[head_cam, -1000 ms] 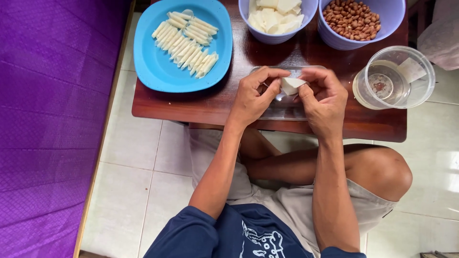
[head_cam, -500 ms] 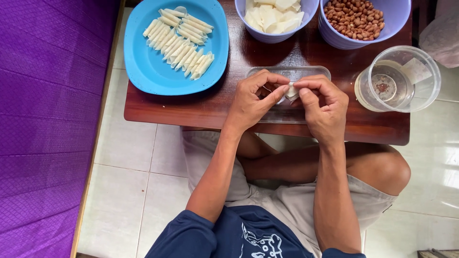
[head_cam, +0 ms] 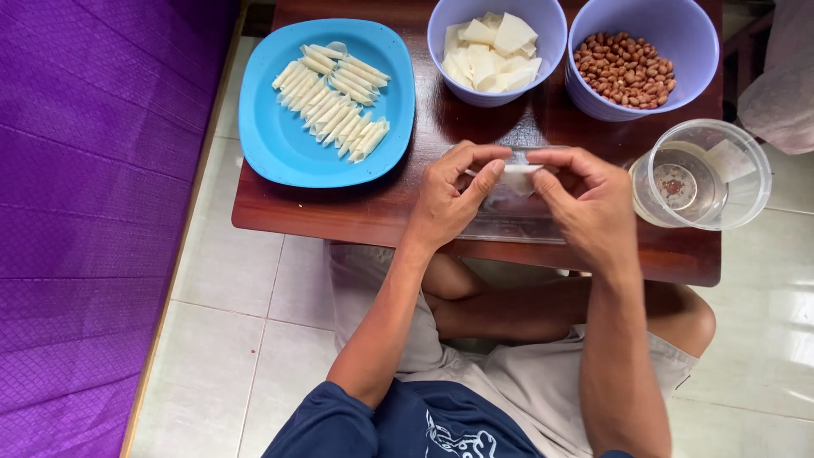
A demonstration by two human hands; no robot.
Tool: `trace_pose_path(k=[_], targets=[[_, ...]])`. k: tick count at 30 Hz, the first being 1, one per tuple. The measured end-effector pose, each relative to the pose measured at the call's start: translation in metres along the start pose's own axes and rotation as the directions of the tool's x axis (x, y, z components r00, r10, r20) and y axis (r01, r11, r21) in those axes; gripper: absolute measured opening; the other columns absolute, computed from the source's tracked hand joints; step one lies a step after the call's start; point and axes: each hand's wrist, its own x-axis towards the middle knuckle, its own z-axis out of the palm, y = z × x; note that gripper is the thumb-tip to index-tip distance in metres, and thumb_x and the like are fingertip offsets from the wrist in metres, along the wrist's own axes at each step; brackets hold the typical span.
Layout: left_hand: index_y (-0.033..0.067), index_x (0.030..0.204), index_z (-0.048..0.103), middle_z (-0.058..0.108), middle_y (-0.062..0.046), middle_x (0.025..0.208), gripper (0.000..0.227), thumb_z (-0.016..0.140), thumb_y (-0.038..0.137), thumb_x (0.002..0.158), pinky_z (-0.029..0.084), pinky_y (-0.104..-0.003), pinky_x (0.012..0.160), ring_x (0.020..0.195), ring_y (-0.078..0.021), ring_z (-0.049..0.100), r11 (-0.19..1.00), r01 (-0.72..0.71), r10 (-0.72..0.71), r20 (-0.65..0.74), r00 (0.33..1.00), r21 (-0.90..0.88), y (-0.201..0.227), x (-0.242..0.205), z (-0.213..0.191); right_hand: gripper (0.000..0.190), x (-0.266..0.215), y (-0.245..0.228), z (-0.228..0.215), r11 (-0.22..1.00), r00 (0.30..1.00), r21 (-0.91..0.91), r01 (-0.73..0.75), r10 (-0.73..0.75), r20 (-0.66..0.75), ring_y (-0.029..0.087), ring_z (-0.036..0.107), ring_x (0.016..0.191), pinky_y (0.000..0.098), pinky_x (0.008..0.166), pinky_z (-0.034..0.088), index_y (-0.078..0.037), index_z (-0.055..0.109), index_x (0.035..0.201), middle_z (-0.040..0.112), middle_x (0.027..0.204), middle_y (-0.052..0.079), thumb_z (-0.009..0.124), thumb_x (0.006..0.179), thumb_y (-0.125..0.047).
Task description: The person is manually assembling nut rolls by placing peanuts onto small square wrappers and rolling them into thin tubes.
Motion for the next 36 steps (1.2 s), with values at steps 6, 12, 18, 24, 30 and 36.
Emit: trace_pose_path(k=[6, 12, 18, 24, 30, 36], targets=[[0.0041, 0.111, 0.071, 0.068, -0.006, 0.103, 0.019, 0.065, 0.018, 0.099, 0.053, -0.025, 0.075, 0.086, -0.0148, 0.064, 0.959, -0.107, 0.126, -0.055, 0.991, 0.26, 0.052, 0.003, -0.006, 0.016, -0.005, -0.057, 0.003, 0.771, 0.89, -0.475, 0.423, -0.451, 0.061, 0.022, 0.055, 0.076, 0.0302, 0.061, 0.042, 0.015, 0.074, 0.115, 0.069, 0.111, 0.024, 0.076, 0.099, 0.016], [0.016, 0.119, 0.074, 0.068, -0.004, 0.091, 0.018, 0.064, 0.02, 0.104, 0.061, -0.026, 0.073, 0.084, -0.0139, 0.07, 0.963, -0.121, 0.129, -0.019, 0.991, 0.239, 0.031, -0.003, -0.022, 0.018, -0.022, -0.013, 0.003, 0.642, 0.868, -0.602, 0.475, -0.454, 0.201, 0.039, 0.069, 0.105, 0.0444, 0.089, 0.053, 0.002, 0.076, 0.119, 0.073, 0.114, 0.02, 0.072, 0.101, -0.003], [0.0133, 0.118, 0.073, 0.068, -0.008, 0.087, 0.02, 0.068, 0.019, 0.1, 0.062, -0.029, 0.067, 0.077, -0.0207, 0.071, 0.956, -0.11, 0.108, 0.02, 0.994, 0.273, 0.008, -0.007, -0.01, 0.01, -0.023, 0.007, 0.009, 0.494, 0.858, -0.734, 0.467, -0.455, 0.239, 0.032, 0.066, 0.109, 0.0394, 0.086, 0.05, -0.009, 0.08, 0.108, 0.073, 0.115, 0.009, 0.073, 0.101, -0.012], [0.0127, 0.115, 0.073, 0.063, -0.006, 0.078, 0.019, 0.064, 0.022, 0.102, 0.058, -0.031, 0.059, 0.068, -0.0186, 0.067, 0.935, -0.198, 0.169, 0.121, 0.978, 0.293, 0.02, 0.003, -0.013, 0.015, -0.025, 0.004, 0.006, 0.582, 0.893, -0.704, 0.406, -0.417, 0.17, 0.032, 0.067, 0.098, 0.0399, 0.085, 0.054, -0.01, 0.079, 0.109, 0.072, 0.112, 0.008, 0.069, 0.102, -0.017], [0.0125, 0.115, 0.069, 0.06, -0.007, 0.09, 0.015, 0.06, 0.01, 0.103, 0.056, -0.039, 0.082, 0.088, -0.029, 0.065, 0.727, -0.54, 0.442, 0.313, 0.841, 0.425, 0.057, 0.078, 0.012, 0.016, 0.016, -0.051, -0.043, 0.574, 0.883, -0.709, 0.41, -0.444, 0.152, 0.037, 0.07, 0.097, 0.045, 0.082, 0.054, -0.007, 0.077, 0.114, 0.072, 0.105, 0.014, 0.07, 0.1, -0.004], [0.0206, 0.096, 0.071, 0.055, 0.003, 0.109, 0.018, 0.068, 0.008, 0.083, 0.039, -0.045, 0.099, 0.116, -0.0242, 0.053, 0.572, -0.399, 0.19, 0.358, 0.914, 0.717, 0.005, 0.141, 0.046, 0.019, 0.104, -0.059, -0.101, 0.571, 0.975, -0.791, 0.219, -0.098, 0.199, 0.045, 0.071, 0.093, 0.055, 0.077, 0.054, -0.004, 0.076, 0.109, 0.075, 0.096, 0.022, 0.062, 0.096, -0.004]])
